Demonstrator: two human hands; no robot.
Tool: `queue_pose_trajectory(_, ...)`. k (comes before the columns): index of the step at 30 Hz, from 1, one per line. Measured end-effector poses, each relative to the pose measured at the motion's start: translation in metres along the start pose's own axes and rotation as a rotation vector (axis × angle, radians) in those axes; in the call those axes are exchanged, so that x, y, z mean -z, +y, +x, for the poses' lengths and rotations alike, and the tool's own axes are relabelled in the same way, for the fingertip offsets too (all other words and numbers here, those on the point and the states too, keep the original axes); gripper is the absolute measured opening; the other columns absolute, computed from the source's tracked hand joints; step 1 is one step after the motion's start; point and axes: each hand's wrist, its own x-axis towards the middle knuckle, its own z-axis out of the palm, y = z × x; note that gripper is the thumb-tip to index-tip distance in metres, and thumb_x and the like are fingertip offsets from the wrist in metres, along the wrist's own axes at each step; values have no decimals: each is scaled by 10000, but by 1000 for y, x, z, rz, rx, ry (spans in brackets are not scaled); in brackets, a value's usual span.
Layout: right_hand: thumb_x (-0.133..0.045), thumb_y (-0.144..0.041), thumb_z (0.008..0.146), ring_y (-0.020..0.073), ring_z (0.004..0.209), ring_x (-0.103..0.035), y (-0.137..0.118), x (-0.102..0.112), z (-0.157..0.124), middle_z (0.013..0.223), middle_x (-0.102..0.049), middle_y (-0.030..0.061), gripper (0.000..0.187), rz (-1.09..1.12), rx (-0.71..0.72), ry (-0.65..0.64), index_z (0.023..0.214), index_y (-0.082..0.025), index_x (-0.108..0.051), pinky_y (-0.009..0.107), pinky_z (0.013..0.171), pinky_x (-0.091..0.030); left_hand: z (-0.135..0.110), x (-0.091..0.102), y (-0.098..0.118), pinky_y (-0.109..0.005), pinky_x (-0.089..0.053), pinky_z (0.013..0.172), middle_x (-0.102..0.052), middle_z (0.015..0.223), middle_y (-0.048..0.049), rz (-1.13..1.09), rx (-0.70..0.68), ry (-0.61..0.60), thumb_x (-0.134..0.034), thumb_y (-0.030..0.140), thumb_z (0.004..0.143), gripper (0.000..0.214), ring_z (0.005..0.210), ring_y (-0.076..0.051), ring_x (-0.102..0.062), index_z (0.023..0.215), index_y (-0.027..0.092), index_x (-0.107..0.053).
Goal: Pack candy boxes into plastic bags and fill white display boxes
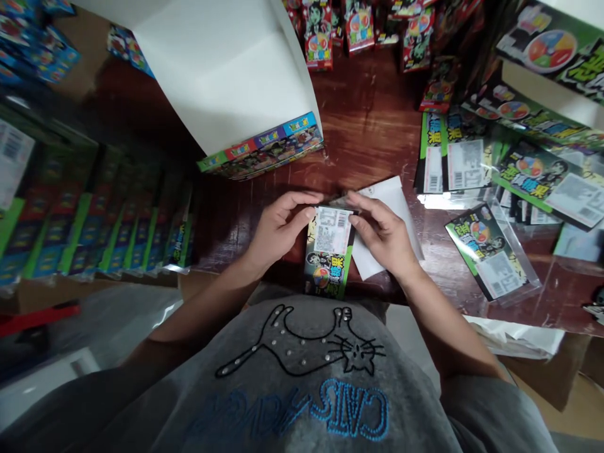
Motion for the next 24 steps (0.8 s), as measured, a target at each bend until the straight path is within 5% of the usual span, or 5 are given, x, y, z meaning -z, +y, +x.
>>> queue_pose_trajectory(2, -795, -339, 1004, 203, 1192, -786, -8, 1, 2, 1298, -833, -4, 420, 36, -36, -16, 1414, -420, -745, 473, 1132, -614, 1, 0, 8, -296, -604, 914, -805, 1227, -67, -18, 27, 29, -693, 285, 998, 244, 1112, -173, -757, 1232, 220, -705)
queue_pose_trajectory(6, -870, -380, 932, 206, 1005, -797, -30, 8, 16, 1076, -866, 12, 101, 56, -182, -71, 1004, -310, -870, 432, 1006, -645, 8, 2, 28, -269, -584, 810, -833, 1074, -49, 11, 84, -38, -761, 369, 965, 192, 957, -160, -759, 1057, 201, -775)
queue_pose_trajectory(15, -990, -574, 726, 130, 667, -650, -36, 18, 41, 805, -803, 4, 385, 190, -490, -126, 829, -240, -830, 309, 668, -582, 28, 6, 48, -258, -525, 732, -818, 904, -27, 109, 141, -113, -767, 318, 919, 147, 802, -137, -709, 912, 176, -800)
queue_pose_trajectory(20, -847, -586, 913, 232, 955, -793, -35, 45, 34, 995, -859, 26, 264, 0, -220, -303, 892, -325, -874, 428, 882, -654, 28, 1, 27, -305, -600, 862, -854, 1037, -62, 1, 96, -214, -860, 390, 877, 225, 939, -181, -783, 974, 191, -825)
queue_pose_trajectory(24, -711, -550, 1024, 305, 1258, -730, -25, 70, 60, 1226, -827, 32, 229, -332, 127, -427, 1052, -391, -874, 585, 1127, -539, 36, -16, 4, -347, -609, 946, -856, 1092, -69, -20, 28, -249, -838, 344, 902, 169, 1003, -192, -801, 983, 197, -813)
